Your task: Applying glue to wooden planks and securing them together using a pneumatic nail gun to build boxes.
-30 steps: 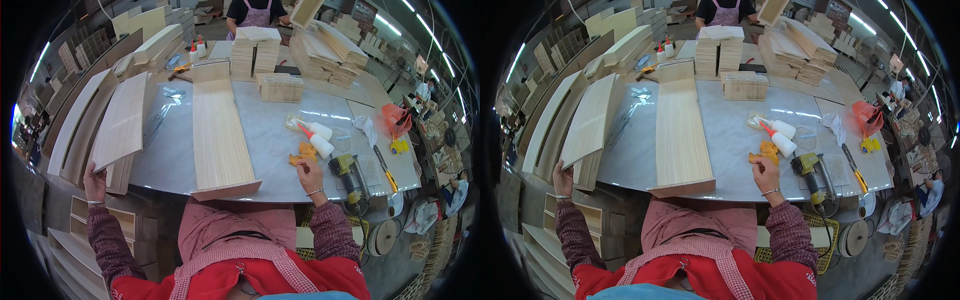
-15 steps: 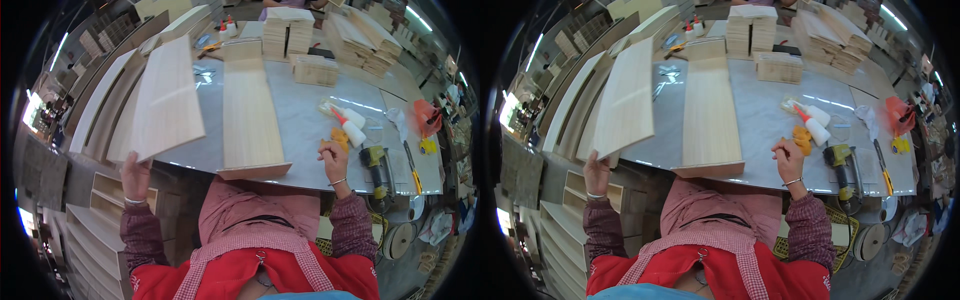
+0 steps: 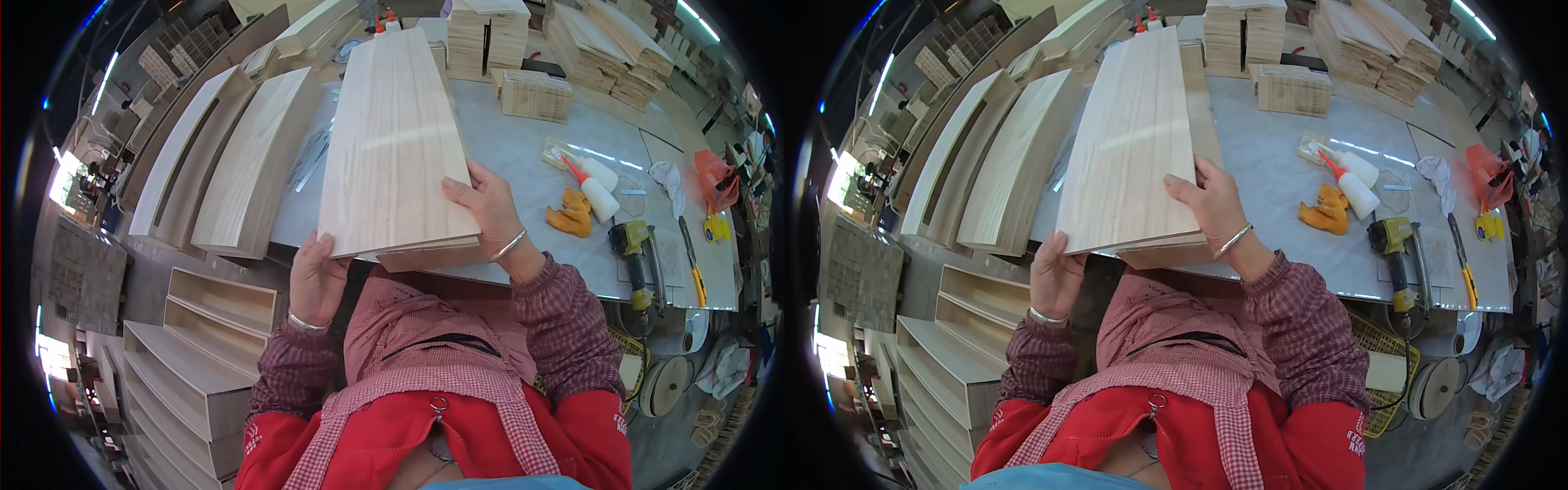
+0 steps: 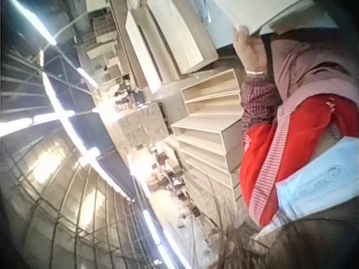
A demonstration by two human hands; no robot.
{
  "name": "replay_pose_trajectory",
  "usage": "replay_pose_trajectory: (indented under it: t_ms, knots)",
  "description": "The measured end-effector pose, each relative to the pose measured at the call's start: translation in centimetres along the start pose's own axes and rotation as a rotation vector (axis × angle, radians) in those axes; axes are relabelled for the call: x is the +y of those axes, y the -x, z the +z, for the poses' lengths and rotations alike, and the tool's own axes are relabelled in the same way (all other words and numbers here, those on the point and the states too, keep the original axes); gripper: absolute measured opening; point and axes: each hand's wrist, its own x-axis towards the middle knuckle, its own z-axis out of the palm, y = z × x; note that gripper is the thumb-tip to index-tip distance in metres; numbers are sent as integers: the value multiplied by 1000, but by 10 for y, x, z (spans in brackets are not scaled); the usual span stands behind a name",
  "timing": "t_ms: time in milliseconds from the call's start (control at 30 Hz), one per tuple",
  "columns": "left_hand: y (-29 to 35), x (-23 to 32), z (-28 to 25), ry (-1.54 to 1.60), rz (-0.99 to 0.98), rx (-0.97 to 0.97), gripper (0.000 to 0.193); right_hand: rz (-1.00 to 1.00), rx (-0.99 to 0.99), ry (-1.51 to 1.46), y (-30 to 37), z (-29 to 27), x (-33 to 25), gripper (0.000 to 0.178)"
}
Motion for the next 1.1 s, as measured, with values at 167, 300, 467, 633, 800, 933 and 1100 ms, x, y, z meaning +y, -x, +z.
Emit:
replay_pose_trajectory:
  t_ms: [167,300,467,633,800,933,1100]
  knots:
    - [-10,-12,-3,-130,-16,16,38,70,29,-131,-4,-19,9,38]
    - [-16,-18,-1,-284,5,18,40,77,27,-125,-5,-34,15,48]
    - [-22,-24,5,-594,40,32,41,111,44,-177,-8,-49,20,47]
    - [-26,-29,7,-612,20,3,42,139,60,-203,-8,-58,29,46]
    - [-29,-36,3,-629,-11,1,42,158,65,-170,-9,-63,35,48]
    - [-30,-41,0,-613,-11,-9,43,178,74,-188,-11,-67,40,47]
    - [-31,-44,-2,-590,-59,-6,43,188,89,-171,-10,-68,42,47]
